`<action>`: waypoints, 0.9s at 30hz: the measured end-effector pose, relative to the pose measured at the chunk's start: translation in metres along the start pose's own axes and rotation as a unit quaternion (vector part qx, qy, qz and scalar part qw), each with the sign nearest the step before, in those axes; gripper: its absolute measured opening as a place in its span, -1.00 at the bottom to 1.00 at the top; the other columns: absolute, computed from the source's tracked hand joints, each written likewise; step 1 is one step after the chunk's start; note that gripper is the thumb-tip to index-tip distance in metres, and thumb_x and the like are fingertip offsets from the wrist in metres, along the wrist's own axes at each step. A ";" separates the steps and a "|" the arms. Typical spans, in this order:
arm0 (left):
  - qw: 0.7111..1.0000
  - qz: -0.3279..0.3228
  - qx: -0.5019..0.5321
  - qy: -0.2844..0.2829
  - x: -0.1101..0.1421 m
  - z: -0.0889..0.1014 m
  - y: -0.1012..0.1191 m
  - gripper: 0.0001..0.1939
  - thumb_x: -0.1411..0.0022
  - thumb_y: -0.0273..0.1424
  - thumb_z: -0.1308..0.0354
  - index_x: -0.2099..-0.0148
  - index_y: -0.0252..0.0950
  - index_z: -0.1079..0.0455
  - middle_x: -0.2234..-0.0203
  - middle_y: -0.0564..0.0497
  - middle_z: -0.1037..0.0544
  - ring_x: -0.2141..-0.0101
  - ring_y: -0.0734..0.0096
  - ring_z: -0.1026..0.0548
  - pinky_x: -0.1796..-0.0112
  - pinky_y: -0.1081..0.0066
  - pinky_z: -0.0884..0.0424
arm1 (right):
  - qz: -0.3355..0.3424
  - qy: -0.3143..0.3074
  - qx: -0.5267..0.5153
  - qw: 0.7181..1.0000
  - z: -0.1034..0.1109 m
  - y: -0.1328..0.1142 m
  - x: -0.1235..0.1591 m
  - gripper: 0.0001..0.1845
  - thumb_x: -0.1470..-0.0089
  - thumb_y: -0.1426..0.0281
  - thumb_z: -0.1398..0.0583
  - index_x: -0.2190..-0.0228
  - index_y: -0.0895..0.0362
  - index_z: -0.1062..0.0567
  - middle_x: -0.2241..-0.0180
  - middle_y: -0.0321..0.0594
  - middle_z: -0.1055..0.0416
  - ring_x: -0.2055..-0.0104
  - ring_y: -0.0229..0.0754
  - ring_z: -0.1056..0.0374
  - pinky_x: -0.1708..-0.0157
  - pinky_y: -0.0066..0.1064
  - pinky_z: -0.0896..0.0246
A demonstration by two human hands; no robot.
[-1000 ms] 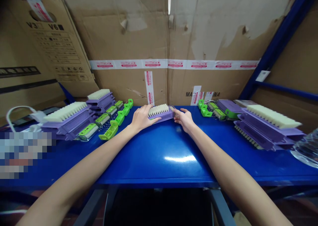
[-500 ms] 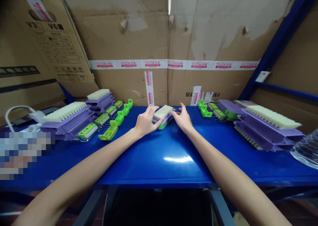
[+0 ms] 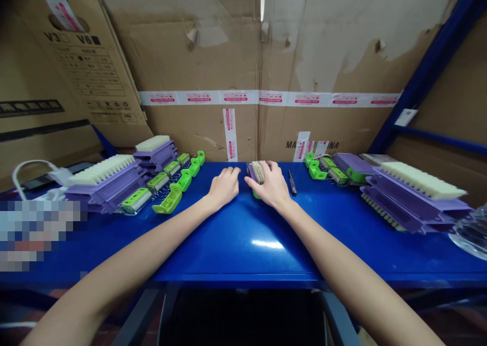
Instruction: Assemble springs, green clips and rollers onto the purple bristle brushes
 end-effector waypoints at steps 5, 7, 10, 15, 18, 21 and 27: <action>0.997 0.016 -0.042 -0.068 -0.002 -0.008 -0.002 -0.73 -0.32 -0.40 0.13 0.09 -0.37 -0.36 0.16 -0.19 -0.47 0.10 0.15 -0.42 0.13 0.21 -0.34 | 0.005 -0.073 0.084 0.994 -0.006 -0.005 0.004 -0.38 0.01 0.23 -0.20 -0.09 0.16 -0.32 -0.12 0.06 -0.17 -0.09 0.11 -0.21 -0.01 -0.12 -0.24; 0.997 0.013 -0.044 -0.068 -0.002 -0.009 -0.001 -0.72 -0.33 -0.39 0.13 0.07 -0.37 -0.35 0.15 -0.19 -0.47 0.10 0.15 -0.41 0.13 0.22 -0.34 | -0.008 -0.079 0.090 0.993 -0.004 -0.003 0.003 -0.37 0.00 0.24 -0.19 -0.11 0.16 -0.30 -0.13 0.04 -0.16 -0.09 0.09 -0.22 -0.01 -0.15 -0.24; 0.996 0.016 -0.044 -0.070 -0.002 -0.008 0.000 -0.71 -0.33 -0.36 0.13 0.06 -0.37 -0.35 0.14 -0.20 -0.46 0.09 0.15 -0.41 0.14 0.22 -0.33 | -0.024 -0.081 0.109 0.990 -0.001 -0.004 0.002 -0.36 0.00 0.22 -0.19 -0.12 0.14 -0.29 -0.14 0.04 -0.14 -0.10 0.09 -0.22 -0.01 -0.17 -0.23; 0.996 0.021 -0.041 -0.071 -0.002 -0.008 0.000 -0.69 -0.33 -0.33 0.12 0.04 -0.37 -0.35 0.14 -0.20 -0.46 0.09 0.13 -0.40 0.14 0.21 -0.33 | -0.102 -0.079 0.157 0.979 0.004 -0.006 0.005 -0.22 0.03 0.03 -0.19 -0.16 0.11 -0.21 -0.13 0.12 -0.12 -0.05 0.20 -0.26 0.10 -0.11 -0.26; 0.996 0.028 -0.039 -0.074 -0.001 -0.008 0.000 -0.68 -0.34 -0.33 0.13 0.03 -0.37 -0.34 0.12 -0.21 -0.46 0.08 0.13 -0.39 0.13 0.21 -0.32 | -0.134 -0.106 0.176 0.969 0.007 -0.006 0.004 -0.25 -0.01 0.07 -0.15 -0.17 0.12 -0.18 -0.05 0.12 -0.22 0.02 0.17 -0.32 0.15 -0.15 -0.26; 0.996 0.032 -0.037 -0.075 -0.001 -0.009 0.000 -0.68 -0.33 -0.33 0.12 0.03 -0.37 -0.34 0.12 -0.21 -0.46 0.08 0.13 -0.39 0.13 0.21 -0.32 | -0.125 -0.139 0.193 0.963 0.008 -0.003 0.000 -0.20 -0.01 0.12 -0.15 -0.21 0.16 -0.12 0.07 0.13 -0.34 0.04 0.16 -0.35 0.15 -0.18 -0.24; 0.997 0.026 -0.039 -0.060 -0.002 -0.008 -0.002 -0.68 -0.32 -0.32 0.11 0.05 -0.37 -0.35 0.15 -0.20 -0.48 0.10 0.11 -0.41 0.16 0.21 -0.34 | -0.115 -0.146 0.159 0.970 0.017 0.006 -0.013 -0.16 0.08 0.17 -0.21 -0.22 0.09 -0.15 0.06 0.03 -0.41 0.04 0.08 -0.36 0.11 -0.23 -0.23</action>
Point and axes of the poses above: each hand's wrist, its own x-axis away from the middle knuckle, its own z-axis out of the back of the hand, y = z × x, the point moved 3 cm from there along -x, towards the middle knuckle
